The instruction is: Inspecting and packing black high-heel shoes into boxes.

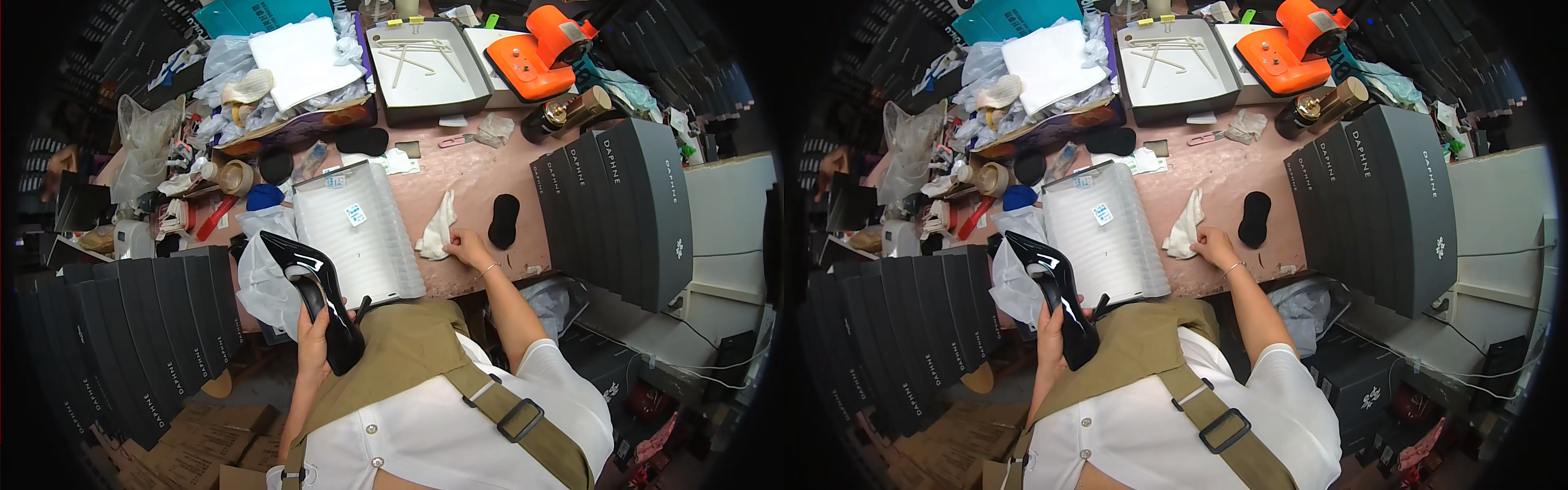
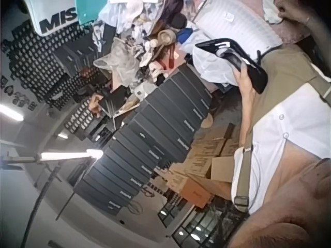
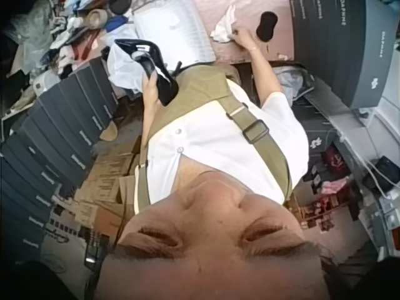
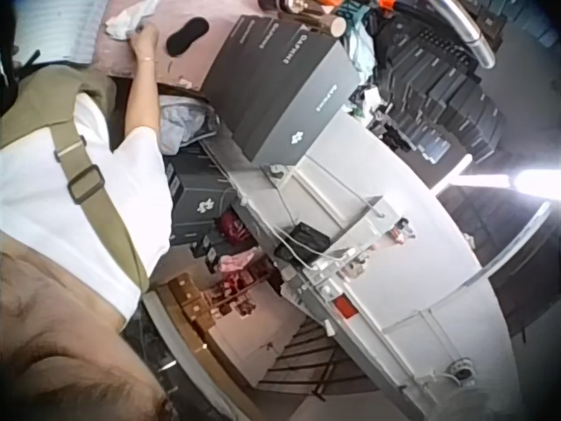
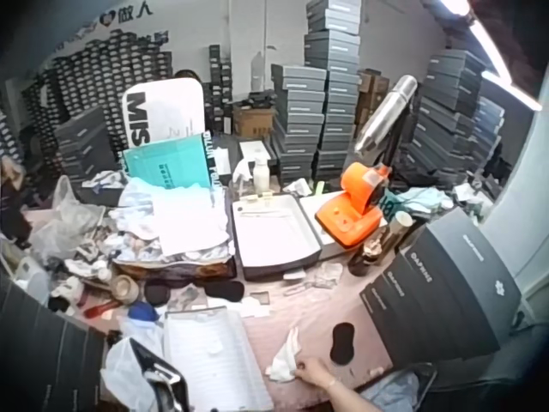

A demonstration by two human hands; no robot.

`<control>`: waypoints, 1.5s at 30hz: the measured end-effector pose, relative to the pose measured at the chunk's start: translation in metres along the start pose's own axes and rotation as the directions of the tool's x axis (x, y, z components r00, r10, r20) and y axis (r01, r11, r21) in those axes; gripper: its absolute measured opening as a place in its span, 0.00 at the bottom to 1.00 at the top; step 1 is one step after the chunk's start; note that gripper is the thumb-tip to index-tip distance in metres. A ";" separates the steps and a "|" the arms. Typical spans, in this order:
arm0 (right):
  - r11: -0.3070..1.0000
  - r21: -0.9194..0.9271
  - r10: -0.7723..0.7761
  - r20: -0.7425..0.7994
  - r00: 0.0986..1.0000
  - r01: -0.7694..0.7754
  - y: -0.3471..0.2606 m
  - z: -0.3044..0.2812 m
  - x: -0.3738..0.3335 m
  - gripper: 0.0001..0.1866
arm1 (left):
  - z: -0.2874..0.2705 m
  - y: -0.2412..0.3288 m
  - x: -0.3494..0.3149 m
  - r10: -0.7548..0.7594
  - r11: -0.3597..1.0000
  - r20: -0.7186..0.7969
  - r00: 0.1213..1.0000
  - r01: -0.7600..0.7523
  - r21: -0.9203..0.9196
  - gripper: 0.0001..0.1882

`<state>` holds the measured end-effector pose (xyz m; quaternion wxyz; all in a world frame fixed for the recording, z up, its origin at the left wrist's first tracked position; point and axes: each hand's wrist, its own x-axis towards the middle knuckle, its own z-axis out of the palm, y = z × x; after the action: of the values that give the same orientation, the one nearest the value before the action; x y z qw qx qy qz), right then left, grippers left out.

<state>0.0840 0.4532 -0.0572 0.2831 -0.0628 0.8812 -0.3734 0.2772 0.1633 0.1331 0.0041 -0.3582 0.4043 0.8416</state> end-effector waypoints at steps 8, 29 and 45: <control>0.863 -0.150 -0.501 -0.362 0.786 0.482 -0.107 -0.042 -0.063 0.09 | -0.003 0.014 0.006 -0.096 0.995 0.118 0.988 0.096 0.000 0.16; 0.623 0.089 -0.768 -0.119 0.630 0.777 -0.274 0.040 -0.158 0.11 | -0.030 0.018 0.015 -0.025 0.998 0.314 0.949 0.041 -0.045 0.22; 0.541 0.154 -0.841 0.107 0.530 0.827 -0.276 0.038 -0.160 0.07 | -0.027 0.016 0.007 0.074 0.997 0.224 0.972 -0.079 0.014 0.23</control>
<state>0.2095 0.2843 0.1852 0.1461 -0.4951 0.7003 -0.4930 0.2836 0.1321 0.1284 0.0210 -0.2454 0.4243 0.8714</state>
